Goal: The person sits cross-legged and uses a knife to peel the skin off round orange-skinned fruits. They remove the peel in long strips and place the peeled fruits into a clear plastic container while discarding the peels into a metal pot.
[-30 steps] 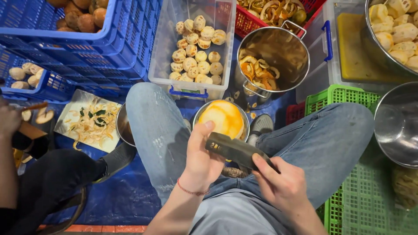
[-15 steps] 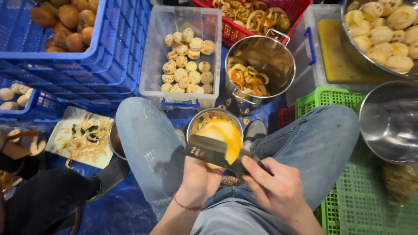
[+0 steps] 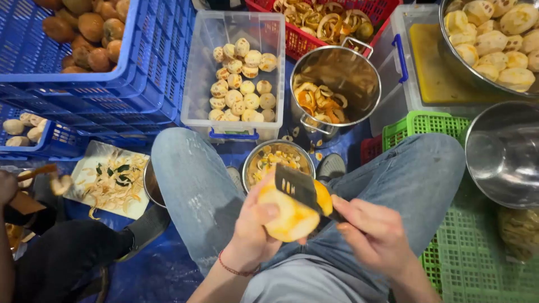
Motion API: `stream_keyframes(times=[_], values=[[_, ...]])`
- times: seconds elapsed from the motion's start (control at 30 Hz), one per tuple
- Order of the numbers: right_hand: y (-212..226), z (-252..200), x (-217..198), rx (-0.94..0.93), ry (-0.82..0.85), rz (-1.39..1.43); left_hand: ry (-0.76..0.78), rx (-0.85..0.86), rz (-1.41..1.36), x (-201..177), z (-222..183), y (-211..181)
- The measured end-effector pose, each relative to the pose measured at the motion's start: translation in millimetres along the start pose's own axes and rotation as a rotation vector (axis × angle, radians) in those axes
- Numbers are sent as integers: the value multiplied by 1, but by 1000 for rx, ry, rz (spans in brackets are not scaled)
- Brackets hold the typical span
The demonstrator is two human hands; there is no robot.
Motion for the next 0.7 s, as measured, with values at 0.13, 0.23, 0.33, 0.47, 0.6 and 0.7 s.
stream_keyframes(times=[0.13,0.23,0.33,0.47,0.6,0.7], values=[[9,14,-2,79,-78,222,-106,46,47,2,14,3],[-2,25,8,325,-76,346,-296,68,37,-8,24,-11],[-13,25,31,730,49,545,-504,51,140,-13,20,-22],[-20,9,55,890,113,643,-531,42,87,-21,17,-23],[-25,-2,60,811,101,536,-623,20,62,-28,18,-16],[-26,0,56,793,123,406,-556,10,101,-20,20,-17]])
Point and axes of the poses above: each hand's wrist, its own z-axis towards the middle knuckle, its own x-axis out of the palm, y = z × x, the point moved 5 cm from there along z, towards the middle knuckle, and after that the axes turned 6 degrees about -z, right-handed, at the moved point
